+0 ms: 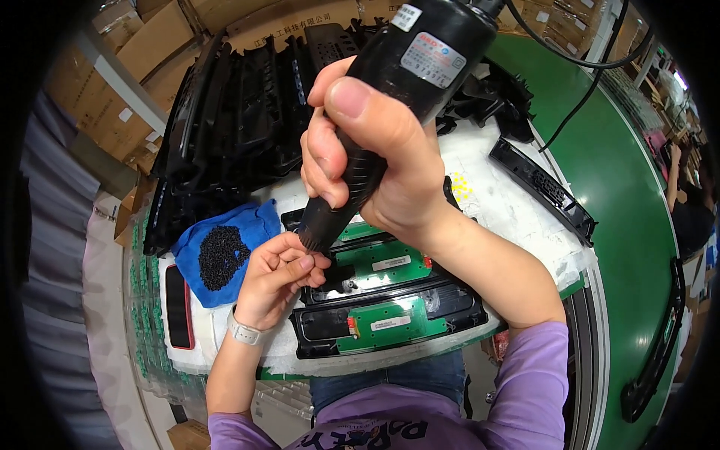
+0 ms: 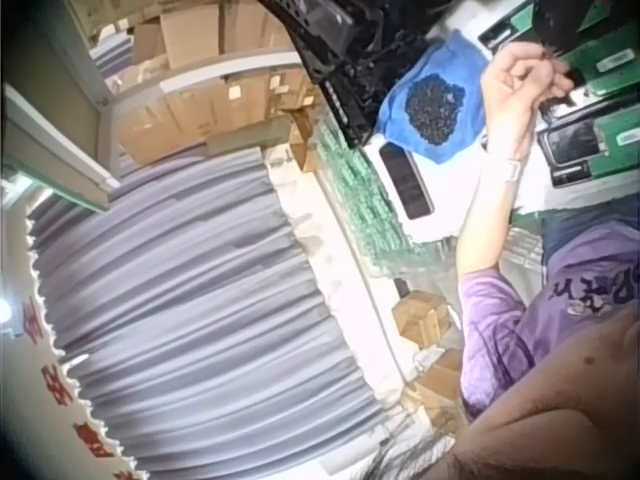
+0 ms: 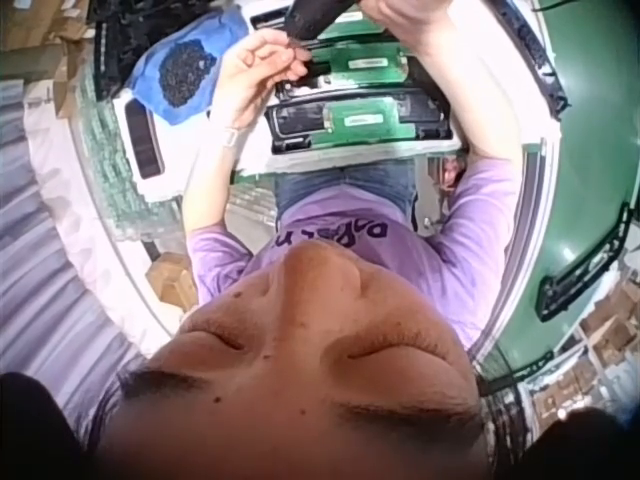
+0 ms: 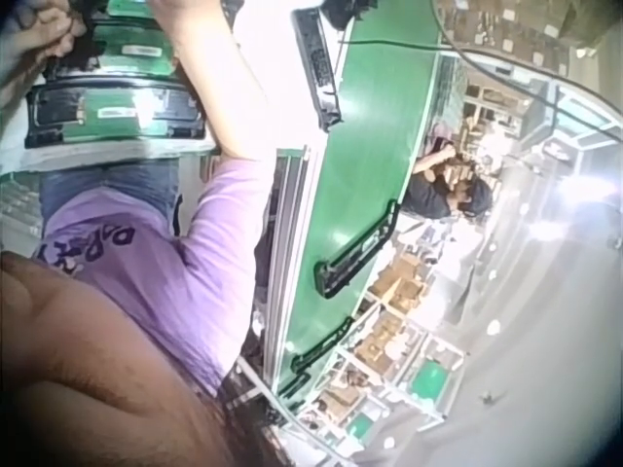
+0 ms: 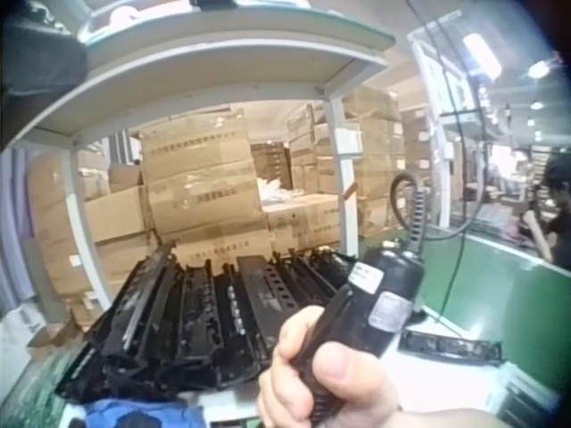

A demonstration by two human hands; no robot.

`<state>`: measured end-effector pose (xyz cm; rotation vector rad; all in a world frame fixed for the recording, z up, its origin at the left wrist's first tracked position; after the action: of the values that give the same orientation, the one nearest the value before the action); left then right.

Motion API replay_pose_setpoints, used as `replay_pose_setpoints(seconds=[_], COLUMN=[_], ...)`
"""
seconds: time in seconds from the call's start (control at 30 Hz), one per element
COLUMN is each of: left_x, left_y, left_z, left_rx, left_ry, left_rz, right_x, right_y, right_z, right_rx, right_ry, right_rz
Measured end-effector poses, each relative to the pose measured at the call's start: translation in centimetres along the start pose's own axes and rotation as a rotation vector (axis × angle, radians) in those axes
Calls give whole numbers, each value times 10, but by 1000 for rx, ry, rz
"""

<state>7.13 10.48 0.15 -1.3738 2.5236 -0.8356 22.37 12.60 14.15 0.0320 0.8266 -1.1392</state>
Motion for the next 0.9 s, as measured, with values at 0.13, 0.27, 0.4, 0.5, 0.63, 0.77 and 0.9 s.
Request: replay_pose_setpoints(seconds=[0.13,0.27,0.4,0.5,0.63,0.77,0.9], left_x=[0,1,0,2,-1,-1,0], left_y=[2,1,-2,1,6,6,1], left_z=[0,-2,-2,0,1,1,-6], left_rx=[82,76,76,1,-42,108,-87], left_ry=[7,-21,-7,-46,-63,-15,-77], left_rz=[-17,-11,3,-27,-63,-92,-167], right_x=[0,2,1,3,3,3,-4], right_y=[4,3,0,-1,7,18,28], right_z=[0,-1,1,-4,-13,-12,-14], right_rx=[-62,-66,-61,-18,28,-43,30], right_ry=[3,-9,-7,-54,-97,-65,-102], right_rz=[-46,-66,-9,-59,-188,-301,-293])
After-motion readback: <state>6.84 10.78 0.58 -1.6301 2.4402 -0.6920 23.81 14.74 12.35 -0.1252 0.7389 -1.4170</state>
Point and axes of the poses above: each hand's wrist, its own x-axis away from the middle knuckle, its own y-axis out of the back of the hand, z = x × y, the point moved 7 cm from there along -x, towards the middle knuckle, and after that the axes turned 5 degrees about x, right-handed, at the moved point
